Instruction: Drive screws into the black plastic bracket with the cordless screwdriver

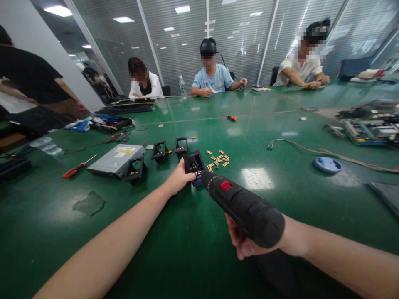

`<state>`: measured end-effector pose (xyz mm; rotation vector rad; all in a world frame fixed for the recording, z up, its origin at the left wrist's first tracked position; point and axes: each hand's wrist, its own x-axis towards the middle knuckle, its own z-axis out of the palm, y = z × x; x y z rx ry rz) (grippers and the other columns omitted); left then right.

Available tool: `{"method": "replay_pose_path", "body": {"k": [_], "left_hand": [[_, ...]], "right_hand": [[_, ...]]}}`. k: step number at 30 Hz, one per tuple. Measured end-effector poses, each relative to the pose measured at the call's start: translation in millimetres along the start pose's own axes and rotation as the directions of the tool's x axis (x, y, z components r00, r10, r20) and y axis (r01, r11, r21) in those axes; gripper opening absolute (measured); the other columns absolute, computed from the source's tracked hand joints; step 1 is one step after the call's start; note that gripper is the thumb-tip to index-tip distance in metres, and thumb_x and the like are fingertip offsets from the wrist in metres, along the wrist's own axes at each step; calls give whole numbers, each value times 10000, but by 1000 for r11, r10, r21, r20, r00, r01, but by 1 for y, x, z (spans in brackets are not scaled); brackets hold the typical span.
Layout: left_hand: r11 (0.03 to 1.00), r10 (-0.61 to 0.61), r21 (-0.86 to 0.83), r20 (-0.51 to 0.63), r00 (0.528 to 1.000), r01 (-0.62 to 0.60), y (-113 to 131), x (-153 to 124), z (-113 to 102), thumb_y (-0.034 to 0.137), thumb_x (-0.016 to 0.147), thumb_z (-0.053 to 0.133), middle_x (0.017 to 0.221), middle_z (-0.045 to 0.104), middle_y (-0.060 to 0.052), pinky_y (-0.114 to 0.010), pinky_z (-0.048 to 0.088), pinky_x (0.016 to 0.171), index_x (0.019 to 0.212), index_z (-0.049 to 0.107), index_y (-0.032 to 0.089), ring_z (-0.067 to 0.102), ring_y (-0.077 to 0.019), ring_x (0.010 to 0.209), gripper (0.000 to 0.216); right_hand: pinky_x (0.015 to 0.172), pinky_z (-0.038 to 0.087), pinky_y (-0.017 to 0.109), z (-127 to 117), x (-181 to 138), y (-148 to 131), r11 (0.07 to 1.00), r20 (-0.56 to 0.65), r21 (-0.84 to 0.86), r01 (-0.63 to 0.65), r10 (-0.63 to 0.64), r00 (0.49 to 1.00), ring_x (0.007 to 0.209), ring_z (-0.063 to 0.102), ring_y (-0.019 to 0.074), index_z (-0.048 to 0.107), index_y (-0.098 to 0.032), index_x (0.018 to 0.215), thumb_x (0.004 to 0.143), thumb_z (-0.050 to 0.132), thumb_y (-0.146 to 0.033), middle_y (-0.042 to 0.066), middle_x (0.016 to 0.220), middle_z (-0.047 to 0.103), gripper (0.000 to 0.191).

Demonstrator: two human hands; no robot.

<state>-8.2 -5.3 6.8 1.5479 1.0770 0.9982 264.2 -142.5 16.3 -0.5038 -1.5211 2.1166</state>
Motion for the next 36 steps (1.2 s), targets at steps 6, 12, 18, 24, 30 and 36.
{"method": "replay_pose_path", "body": {"k": [6,12,18,24,30,36], "left_hand": [[1000,7,-14,-5,1000,-7,1,-1,1,209,594,710,1191,654,-55,-444,484,1022,1224,501,192,629,-254,1090,664],[1000,-5,-17,-8,1000,5,-3,1,-1,181,601,701,1156,649,-40,-441,483,1019,1228,499,199,627,-246,1080,660],[999,-17,-30,-24,1000,16,-4,0,0,213,605,775,1204,638,-62,-476,467,1054,1242,488,199,626,-261,1118,699],[997,-37,-64,13,999,38,-1,-2,2,289,577,889,1262,626,-101,-509,482,1050,1279,444,205,640,-278,1147,835],[997,-42,-58,19,999,44,1,-2,1,279,563,894,1294,618,-109,-507,487,1048,1280,436,210,637,-288,1171,854],[994,-41,-97,26,999,43,4,-2,1,200,548,823,1263,623,-81,-486,458,1068,1252,448,204,619,-278,1170,798]], "right_hand": [[712,577,300,-1,0,3,1000,-6,-5,-1,1,1000,751,725,183,677,-124,971,712,888,-253,67,849,744,358],[732,579,311,-2,-1,3,1000,9,-7,2,-2,1000,763,728,187,678,-130,977,715,888,-266,63,843,745,362],[719,585,307,-2,0,5,1000,12,-7,1,-1,1000,758,727,185,673,-124,1000,728,877,-262,68,848,742,367],[715,587,307,1,-2,0,1000,-12,-6,-14,13,1000,768,728,189,678,-123,1007,733,871,-258,76,859,741,361],[710,587,314,0,-2,2,1000,-4,12,-12,12,1000,760,731,194,680,-121,1006,715,885,-254,82,864,745,380],[675,591,280,-3,-1,10,998,15,51,-21,21,1000,745,733,187,677,-130,991,653,911,-174,59,862,743,414]]}}
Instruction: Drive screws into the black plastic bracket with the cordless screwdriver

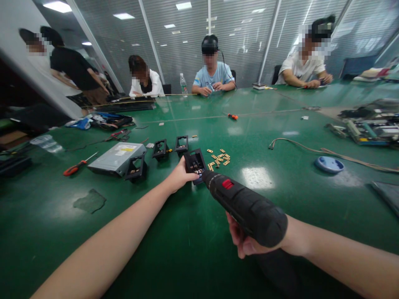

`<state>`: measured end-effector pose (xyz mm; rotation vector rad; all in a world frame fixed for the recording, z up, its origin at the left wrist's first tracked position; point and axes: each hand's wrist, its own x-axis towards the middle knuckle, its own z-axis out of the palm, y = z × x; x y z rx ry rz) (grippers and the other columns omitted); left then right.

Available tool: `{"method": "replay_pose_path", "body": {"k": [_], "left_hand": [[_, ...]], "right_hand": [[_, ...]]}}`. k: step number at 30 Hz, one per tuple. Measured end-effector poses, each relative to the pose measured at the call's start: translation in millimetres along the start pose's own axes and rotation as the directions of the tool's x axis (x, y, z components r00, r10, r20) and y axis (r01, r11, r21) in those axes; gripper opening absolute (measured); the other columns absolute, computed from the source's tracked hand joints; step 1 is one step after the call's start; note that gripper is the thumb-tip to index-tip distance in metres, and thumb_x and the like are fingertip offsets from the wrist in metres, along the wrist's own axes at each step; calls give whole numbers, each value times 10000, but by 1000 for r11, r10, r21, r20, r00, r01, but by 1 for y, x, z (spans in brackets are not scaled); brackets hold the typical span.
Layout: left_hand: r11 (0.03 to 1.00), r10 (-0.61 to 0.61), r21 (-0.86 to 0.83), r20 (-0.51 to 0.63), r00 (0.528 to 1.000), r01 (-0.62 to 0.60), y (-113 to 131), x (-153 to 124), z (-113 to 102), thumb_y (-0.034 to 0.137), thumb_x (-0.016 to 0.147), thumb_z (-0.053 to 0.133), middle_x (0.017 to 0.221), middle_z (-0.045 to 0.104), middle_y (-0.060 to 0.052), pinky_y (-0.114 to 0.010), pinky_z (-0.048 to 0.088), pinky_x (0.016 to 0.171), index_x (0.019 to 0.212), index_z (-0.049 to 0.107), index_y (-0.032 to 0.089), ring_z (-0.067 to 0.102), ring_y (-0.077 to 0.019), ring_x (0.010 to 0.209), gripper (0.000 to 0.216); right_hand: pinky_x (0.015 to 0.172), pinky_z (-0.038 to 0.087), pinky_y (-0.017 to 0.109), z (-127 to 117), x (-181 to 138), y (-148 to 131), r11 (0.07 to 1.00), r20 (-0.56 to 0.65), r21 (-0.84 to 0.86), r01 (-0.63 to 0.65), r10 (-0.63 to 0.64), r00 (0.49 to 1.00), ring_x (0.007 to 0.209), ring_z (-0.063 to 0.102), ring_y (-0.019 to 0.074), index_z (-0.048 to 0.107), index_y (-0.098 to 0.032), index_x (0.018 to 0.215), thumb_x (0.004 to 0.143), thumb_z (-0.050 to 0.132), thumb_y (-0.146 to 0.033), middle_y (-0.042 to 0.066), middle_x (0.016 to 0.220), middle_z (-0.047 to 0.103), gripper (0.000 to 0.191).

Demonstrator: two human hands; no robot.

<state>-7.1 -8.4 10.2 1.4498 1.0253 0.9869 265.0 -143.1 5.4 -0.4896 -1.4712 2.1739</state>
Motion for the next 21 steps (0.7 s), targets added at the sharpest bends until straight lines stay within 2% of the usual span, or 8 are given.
{"method": "replay_pose_path", "body": {"k": [4,8,14,21], "left_hand": [[999,4,-35,11,1000,-4,2,-1,0,156,550,751,1201,630,-55,-472,452,1055,1229,460,201,620,-259,1125,740],[999,15,-32,12,1000,-14,2,-1,0,141,556,716,1191,631,-50,-466,446,1049,1231,459,206,622,-252,1102,726],[1000,7,-8,5,1000,-7,3,-1,1,147,563,723,1204,624,-61,-464,459,1045,1251,449,206,628,-250,1103,742],[997,11,74,-5,1000,-11,4,-3,3,213,607,754,1195,639,-68,-460,500,1008,1289,433,201,647,-256,1091,754]], "right_hand": [[707,596,298,0,-2,0,1000,-16,13,9,-9,1000,762,739,189,676,-129,1004,686,889,-150,64,883,742,384],[708,597,301,1,-3,-5,999,-28,37,2,-1,1000,756,740,192,677,-135,1029,641,920,-134,59,884,745,458],[699,595,293,3,-2,-7,1000,-15,12,21,-21,1000,759,743,190,675,-127,1020,677,901,-155,67,873,752,411],[721,598,315,4,-1,-9,1000,-21,-21,13,-13,1000,758,741,198,671,-122,1020,667,926,-254,68,840,751,455]]}}
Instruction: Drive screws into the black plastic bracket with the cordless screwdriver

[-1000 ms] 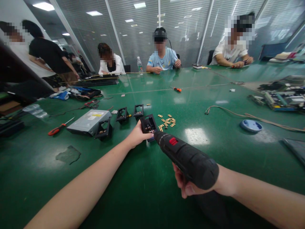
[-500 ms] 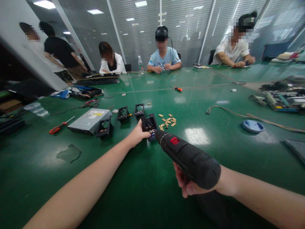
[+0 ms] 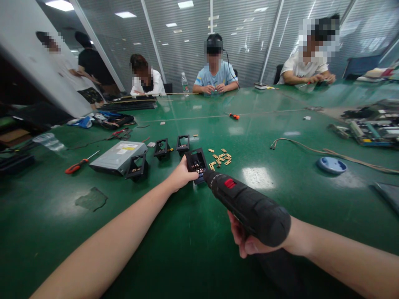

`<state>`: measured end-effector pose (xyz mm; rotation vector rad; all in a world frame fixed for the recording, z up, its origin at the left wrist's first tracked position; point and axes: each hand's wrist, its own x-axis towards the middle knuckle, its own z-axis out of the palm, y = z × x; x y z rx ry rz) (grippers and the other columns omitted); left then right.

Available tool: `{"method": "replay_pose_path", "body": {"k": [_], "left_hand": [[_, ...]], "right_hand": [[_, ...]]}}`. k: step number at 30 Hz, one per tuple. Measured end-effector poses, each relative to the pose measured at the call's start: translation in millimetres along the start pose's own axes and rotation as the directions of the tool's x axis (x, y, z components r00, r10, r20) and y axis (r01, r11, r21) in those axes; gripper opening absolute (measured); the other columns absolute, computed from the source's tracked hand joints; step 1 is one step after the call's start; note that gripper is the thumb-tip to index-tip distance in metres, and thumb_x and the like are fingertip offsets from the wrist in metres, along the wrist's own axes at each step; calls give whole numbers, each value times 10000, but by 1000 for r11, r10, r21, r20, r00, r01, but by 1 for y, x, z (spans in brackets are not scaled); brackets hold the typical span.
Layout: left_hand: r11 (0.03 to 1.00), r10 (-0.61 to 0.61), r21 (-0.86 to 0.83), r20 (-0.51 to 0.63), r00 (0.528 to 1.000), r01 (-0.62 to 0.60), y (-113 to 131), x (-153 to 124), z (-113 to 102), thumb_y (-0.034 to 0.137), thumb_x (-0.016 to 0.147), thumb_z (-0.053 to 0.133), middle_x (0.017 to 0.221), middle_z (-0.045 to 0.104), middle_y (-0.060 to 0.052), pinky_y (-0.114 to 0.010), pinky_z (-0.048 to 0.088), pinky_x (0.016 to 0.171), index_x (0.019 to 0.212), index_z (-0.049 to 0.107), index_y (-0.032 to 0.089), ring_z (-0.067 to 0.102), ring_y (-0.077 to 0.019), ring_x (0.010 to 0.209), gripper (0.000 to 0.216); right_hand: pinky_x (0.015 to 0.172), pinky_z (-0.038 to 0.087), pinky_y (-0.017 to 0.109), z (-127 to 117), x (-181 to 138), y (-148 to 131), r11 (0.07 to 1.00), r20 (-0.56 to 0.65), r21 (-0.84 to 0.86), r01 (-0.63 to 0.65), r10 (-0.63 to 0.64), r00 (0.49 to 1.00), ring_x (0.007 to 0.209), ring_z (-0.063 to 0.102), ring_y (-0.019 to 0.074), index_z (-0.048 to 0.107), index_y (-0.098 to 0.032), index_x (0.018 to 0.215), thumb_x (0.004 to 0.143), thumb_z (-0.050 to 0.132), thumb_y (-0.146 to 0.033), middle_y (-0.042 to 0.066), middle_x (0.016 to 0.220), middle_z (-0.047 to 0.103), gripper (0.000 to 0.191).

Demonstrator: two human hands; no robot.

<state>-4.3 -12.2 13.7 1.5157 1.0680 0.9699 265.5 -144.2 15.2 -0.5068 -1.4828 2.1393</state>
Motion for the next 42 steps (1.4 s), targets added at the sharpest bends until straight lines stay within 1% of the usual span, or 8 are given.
{"method": "replay_pose_path", "body": {"k": [3,7,9,16,22,26,34,42], "left_hand": [[1000,-10,26,-8,1000,10,0,0,0,229,607,776,1205,638,-74,-452,513,995,1291,432,200,653,-255,1084,766],[999,-5,39,-12,1000,6,-2,1,0,249,610,795,1196,644,-74,-448,521,986,1275,438,199,658,-253,1075,756],[999,0,33,-5,1000,0,-3,2,0,248,607,797,1194,648,-73,-451,521,987,1278,434,202,662,-252,1072,764],[1000,0,-2,12,1000,0,-3,2,-1,192,590,749,1213,643,-71,-467,512,1006,1308,427,208,667,-257,1073,787],[1000,-16,-24,29,999,16,-5,3,-4,161,565,736,1239,634,-74,-474,502,1022,1315,429,209,665,-262,1086,811],[1000,-12,-26,39,999,13,-7,4,-5,163,572,751,1249,635,-81,-476,504,1019,1322,428,209,668,-265,1089,818],[998,-10,-55,37,999,12,-8,4,-4,171,580,782,1230,645,-80,-471,499,1024,1307,441,205,665,-266,1099,804],[999,-12,-46,46,999,14,-10,6,-7,142,575,763,1201,626,-64,-461,475,1044,1303,442,196,646,-252,1101,797]], "right_hand": [[709,594,308,0,0,-1,1000,-2,-3,-6,6,1000,752,740,196,669,-134,1027,665,926,-255,62,837,750,460],[708,594,303,0,-2,0,1000,-3,14,-16,16,1000,766,742,195,671,-144,1026,667,922,-210,65,864,753,443],[712,598,309,0,-2,0,1000,-10,5,-7,7,1000,772,741,200,674,-143,1030,666,923,-222,66,855,754,448],[702,598,308,1,0,-2,999,0,-40,12,-12,1000,746,737,194,681,-127,1056,680,919,-288,67,833,750,474],[724,596,322,-2,1,2,999,8,-44,30,-30,1000,761,742,202,684,-125,1020,678,912,-253,70,845,754,430],[720,593,316,-5,1,6,999,21,-42,19,-18,1000,759,742,201,683,-134,997,664,914,-228,61,844,755,416],[719,599,313,-5,1,7,997,11,-78,19,-19,1000,749,744,197,679,-128,1020,672,913,-248,63,838,753,437],[724,595,314,-3,1,4,998,25,-58,12,-10,1000,764,750,198,685,-138,1017,697,897,-264,55,846,752,404]]}}
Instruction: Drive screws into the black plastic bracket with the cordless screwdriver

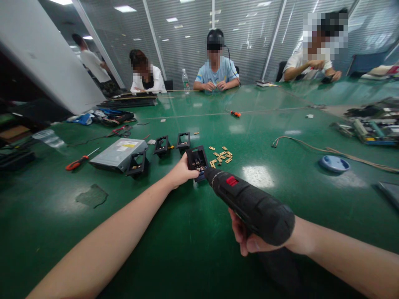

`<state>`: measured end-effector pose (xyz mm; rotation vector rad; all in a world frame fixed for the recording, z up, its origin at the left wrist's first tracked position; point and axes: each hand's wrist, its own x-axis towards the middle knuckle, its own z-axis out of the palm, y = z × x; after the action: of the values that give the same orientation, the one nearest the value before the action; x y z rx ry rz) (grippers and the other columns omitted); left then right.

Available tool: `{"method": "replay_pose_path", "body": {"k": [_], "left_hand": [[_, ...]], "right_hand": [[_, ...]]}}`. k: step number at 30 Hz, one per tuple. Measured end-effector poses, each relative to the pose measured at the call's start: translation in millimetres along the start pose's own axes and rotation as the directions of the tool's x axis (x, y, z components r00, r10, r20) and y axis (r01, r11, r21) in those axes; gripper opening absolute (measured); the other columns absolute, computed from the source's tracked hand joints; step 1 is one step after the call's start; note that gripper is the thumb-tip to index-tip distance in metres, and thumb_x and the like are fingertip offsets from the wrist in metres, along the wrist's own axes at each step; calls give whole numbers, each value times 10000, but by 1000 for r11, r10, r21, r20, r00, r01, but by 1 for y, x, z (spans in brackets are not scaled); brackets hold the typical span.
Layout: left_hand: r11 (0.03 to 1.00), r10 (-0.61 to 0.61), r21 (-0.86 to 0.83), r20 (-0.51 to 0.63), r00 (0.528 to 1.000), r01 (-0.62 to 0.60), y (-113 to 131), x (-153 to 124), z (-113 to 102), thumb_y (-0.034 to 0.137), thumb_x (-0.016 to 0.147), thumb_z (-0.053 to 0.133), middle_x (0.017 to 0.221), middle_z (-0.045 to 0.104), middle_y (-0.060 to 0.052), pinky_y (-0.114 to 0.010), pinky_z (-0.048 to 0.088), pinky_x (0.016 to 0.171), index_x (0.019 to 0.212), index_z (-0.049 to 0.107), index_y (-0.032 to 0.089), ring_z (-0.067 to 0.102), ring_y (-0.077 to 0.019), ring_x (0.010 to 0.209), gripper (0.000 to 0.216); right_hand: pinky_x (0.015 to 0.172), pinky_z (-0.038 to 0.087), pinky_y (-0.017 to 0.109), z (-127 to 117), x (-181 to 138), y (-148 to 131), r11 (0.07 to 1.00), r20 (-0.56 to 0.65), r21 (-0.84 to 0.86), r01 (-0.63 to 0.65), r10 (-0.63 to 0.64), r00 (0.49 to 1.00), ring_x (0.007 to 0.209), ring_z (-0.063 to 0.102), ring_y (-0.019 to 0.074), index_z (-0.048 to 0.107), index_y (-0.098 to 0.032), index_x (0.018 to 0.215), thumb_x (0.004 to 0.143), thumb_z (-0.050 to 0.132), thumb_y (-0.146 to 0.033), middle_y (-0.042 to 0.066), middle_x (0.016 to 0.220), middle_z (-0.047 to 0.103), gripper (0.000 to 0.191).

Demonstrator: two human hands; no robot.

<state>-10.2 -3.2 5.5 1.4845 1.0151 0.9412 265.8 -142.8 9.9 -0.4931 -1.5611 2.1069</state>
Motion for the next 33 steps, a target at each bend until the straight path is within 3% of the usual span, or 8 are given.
{"method": "replay_pose_path", "body": {"k": [23,29,33], "left_hand": [[999,-24,-29,10,1000,25,8,-3,2,134,543,751,1183,620,-62,-489,448,1069,1312,428,197,640,-252,1090,836],[999,-33,-5,5,999,33,9,-4,2,132,552,731,1172,625,-60,-493,455,1060,1320,427,204,645,-255,1083,829],[999,-31,9,5,1000,31,9,-4,2,129,553,722,1182,622,-63,-488,461,1051,1317,428,205,644,-257,1087,822]], "right_hand": [[726,603,319,1,-1,-3,999,-10,10,31,-31,999,765,748,202,677,-128,1071,707,897,-232,72,856,758,437],[720,608,307,1,-3,-2,998,-19,45,40,-40,999,771,749,195,677,-138,1067,689,893,-138,62,876,757,435],[731,601,317,1,-3,-2,999,-21,26,35,-34,999,766,742,191,674,-142,1067,703,891,-187,58,868,755,426]]}}
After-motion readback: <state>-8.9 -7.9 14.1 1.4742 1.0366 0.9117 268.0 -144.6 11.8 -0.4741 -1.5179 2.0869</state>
